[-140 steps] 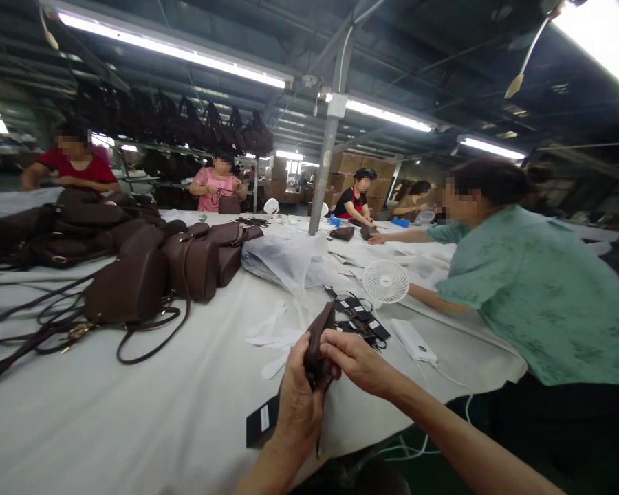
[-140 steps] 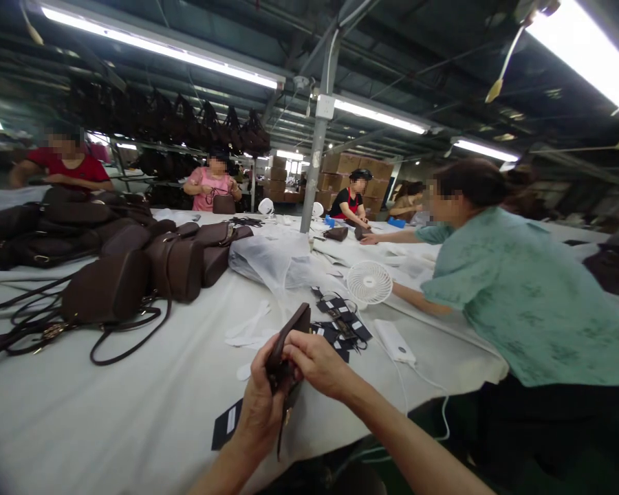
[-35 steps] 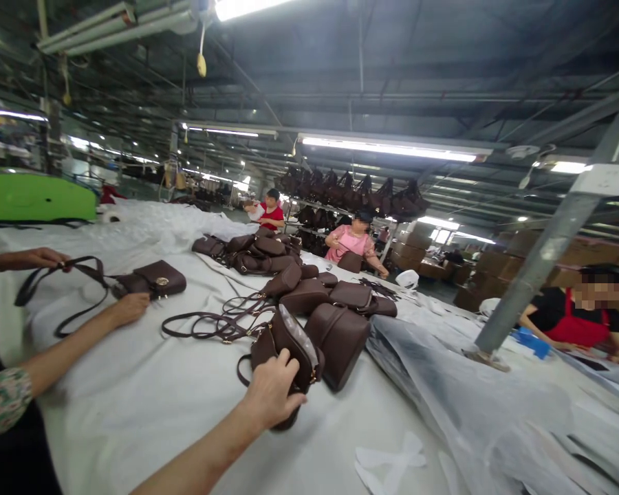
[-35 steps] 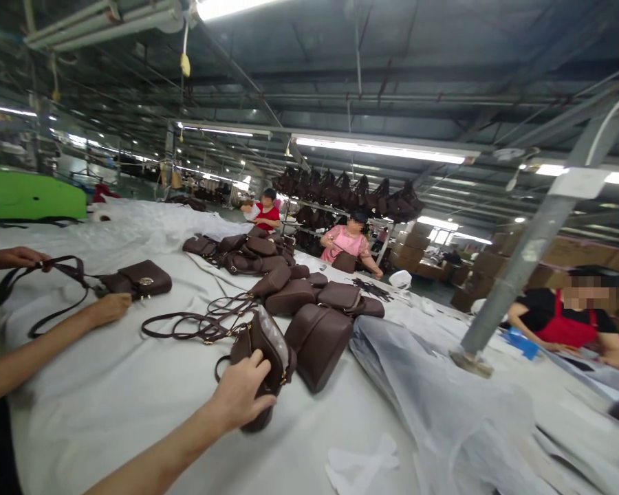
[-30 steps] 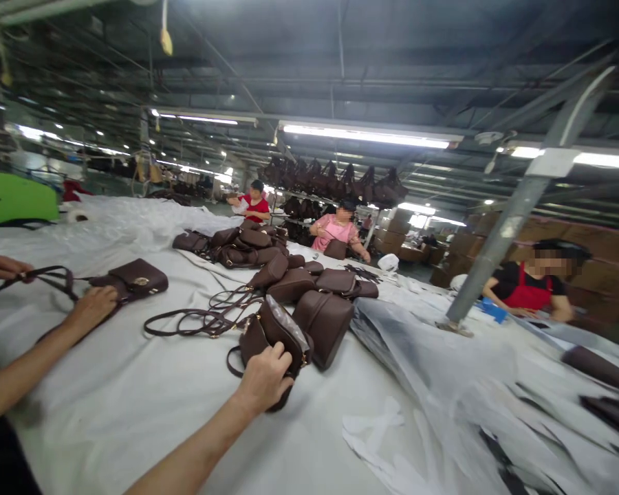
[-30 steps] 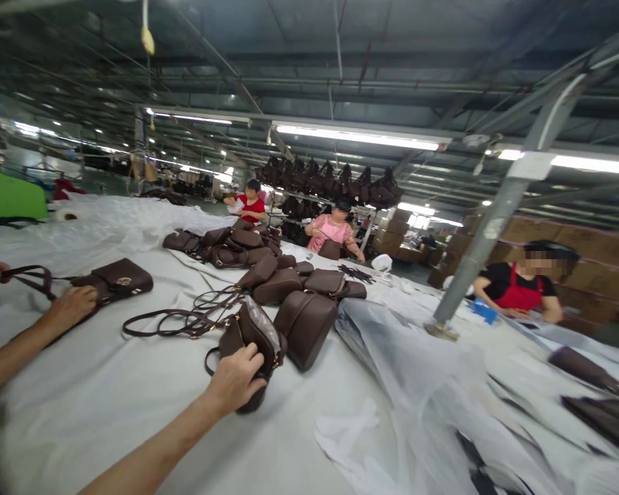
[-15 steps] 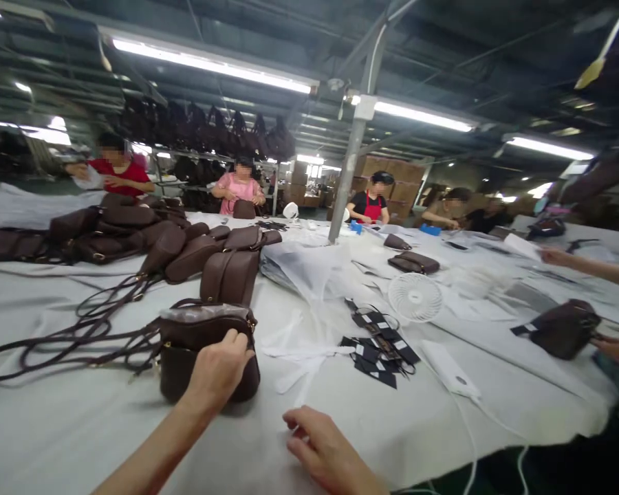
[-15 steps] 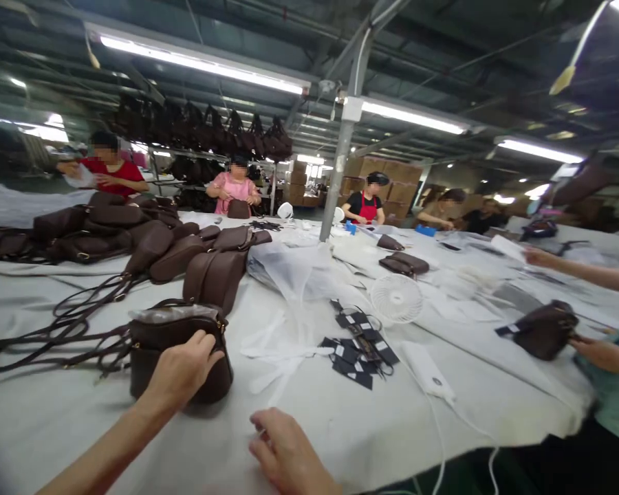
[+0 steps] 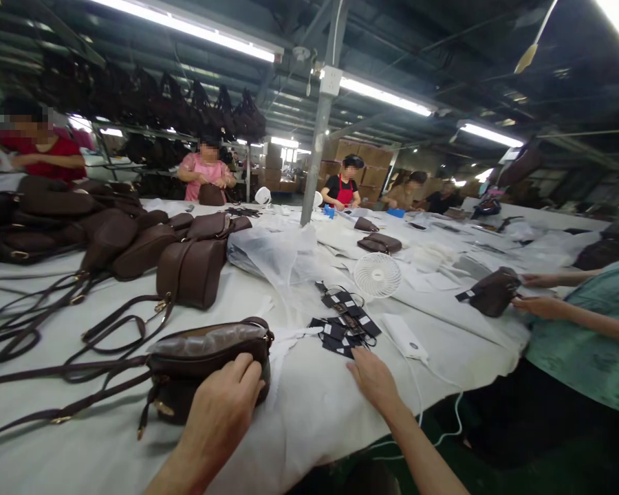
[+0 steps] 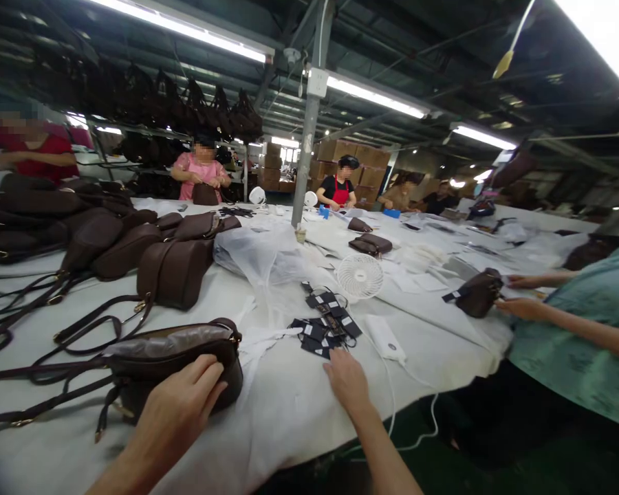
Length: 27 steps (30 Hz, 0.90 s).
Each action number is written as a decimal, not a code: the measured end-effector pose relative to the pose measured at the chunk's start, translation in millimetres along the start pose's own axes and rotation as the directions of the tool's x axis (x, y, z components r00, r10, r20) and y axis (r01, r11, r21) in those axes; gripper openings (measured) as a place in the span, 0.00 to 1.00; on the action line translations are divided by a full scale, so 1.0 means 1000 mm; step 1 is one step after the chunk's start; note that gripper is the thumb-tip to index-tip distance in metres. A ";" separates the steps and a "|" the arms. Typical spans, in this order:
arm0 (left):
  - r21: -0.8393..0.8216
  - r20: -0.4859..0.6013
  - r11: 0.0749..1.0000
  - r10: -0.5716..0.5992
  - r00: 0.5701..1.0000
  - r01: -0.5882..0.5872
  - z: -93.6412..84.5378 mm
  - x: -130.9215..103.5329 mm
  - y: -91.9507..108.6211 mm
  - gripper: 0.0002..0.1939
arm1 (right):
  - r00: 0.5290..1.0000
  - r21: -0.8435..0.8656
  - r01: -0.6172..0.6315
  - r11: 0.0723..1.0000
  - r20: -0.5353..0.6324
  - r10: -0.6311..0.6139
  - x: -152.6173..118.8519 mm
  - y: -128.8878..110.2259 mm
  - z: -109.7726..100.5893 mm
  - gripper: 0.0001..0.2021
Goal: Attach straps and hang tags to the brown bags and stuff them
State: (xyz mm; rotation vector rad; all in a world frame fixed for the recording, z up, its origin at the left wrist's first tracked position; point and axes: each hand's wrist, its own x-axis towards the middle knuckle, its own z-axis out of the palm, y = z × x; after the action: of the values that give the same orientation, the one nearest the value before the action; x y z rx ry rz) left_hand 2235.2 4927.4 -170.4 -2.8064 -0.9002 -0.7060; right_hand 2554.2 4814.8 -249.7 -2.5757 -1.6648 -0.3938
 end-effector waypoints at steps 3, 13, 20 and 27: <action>-0.002 -0.169 0.984 0.173 0.970 -0.176 0.002 -0.014 -0.014 0.13 | 0.998 -0.023 0.057 0.998 0.022 -0.057 0.013 0.004 0.004 0.13; -0.537 -0.098 0.815 0.194 0.976 -0.216 0.002 -0.037 0.006 0.11 | 0.984 0.064 0.175 0.982 -0.056 -0.172 0.004 0.018 -0.069 0.12; -0.943 0.136 0.303 -0.014 0.991 0.134 -0.005 -0.002 0.047 0.42 | 0.910 0.453 0.401 0.797 -0.099 -0.402 -0.033 -0.020 -0.156 0.12; -0.900 0.422 -0.121 0.004 0.906 0.420 -0.004 -0.029 0.039 0.12 | 0.814 0.379 0.581 0.720 -0.263 -0.519 -0.040 0.009 -0.148 0.09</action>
State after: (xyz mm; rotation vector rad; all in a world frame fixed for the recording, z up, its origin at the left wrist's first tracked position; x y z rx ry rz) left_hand 2235.6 4879.1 -178.6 -4.2803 -1.2219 -1.6606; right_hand 2519.5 4748.8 -115.8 -1.6550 -2.1471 -0.1677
